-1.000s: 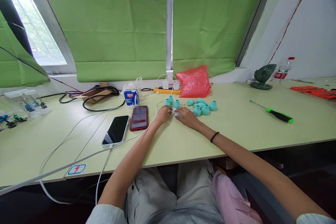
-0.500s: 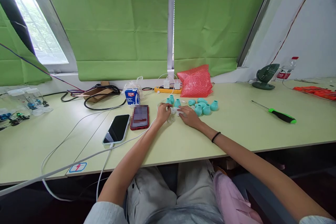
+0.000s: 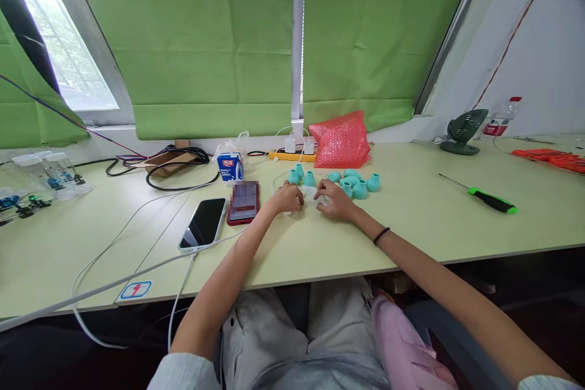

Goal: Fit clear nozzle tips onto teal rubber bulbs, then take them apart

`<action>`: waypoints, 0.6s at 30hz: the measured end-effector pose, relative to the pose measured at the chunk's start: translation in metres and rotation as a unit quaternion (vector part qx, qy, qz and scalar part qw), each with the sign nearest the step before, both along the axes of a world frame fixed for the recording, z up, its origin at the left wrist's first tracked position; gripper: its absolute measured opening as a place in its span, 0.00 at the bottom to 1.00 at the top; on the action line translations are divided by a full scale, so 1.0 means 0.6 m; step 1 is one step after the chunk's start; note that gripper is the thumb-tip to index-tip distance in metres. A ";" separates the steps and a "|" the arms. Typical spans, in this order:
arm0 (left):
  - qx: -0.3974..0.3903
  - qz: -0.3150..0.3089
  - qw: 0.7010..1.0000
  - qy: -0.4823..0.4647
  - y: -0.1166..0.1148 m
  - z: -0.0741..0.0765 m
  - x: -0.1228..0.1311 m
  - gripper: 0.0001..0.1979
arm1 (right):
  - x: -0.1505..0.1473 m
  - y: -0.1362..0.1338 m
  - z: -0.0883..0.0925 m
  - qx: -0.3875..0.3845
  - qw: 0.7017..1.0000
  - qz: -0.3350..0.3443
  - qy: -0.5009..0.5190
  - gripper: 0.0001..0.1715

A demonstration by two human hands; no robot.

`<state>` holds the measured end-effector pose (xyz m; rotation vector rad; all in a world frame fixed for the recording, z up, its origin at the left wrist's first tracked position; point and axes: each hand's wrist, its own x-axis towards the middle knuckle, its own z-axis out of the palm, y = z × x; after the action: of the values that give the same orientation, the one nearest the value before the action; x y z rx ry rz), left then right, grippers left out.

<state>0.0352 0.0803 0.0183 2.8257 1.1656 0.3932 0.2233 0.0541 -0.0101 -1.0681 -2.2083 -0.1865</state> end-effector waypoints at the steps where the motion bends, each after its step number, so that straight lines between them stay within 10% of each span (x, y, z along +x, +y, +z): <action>1: -0.004 -0.004 1.000 -0.001 0.001 0.000 0.000 0.11 | 0.001 -0.002 0.002 -0.005 1.000 0.006 -0.022 0.09; 18: -0.119 -0.003 0.940 -0.319 0.019 0.004 0.006 0.07 | -0.015 -0.011 -0.004 0.010 1.000 -0.005 0.029 0.16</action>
<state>0.0385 0.0914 0.0210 2.2186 0.9724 0.9955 0.2140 0.0475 -0.0123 -1.0601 -2.1457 -0.1803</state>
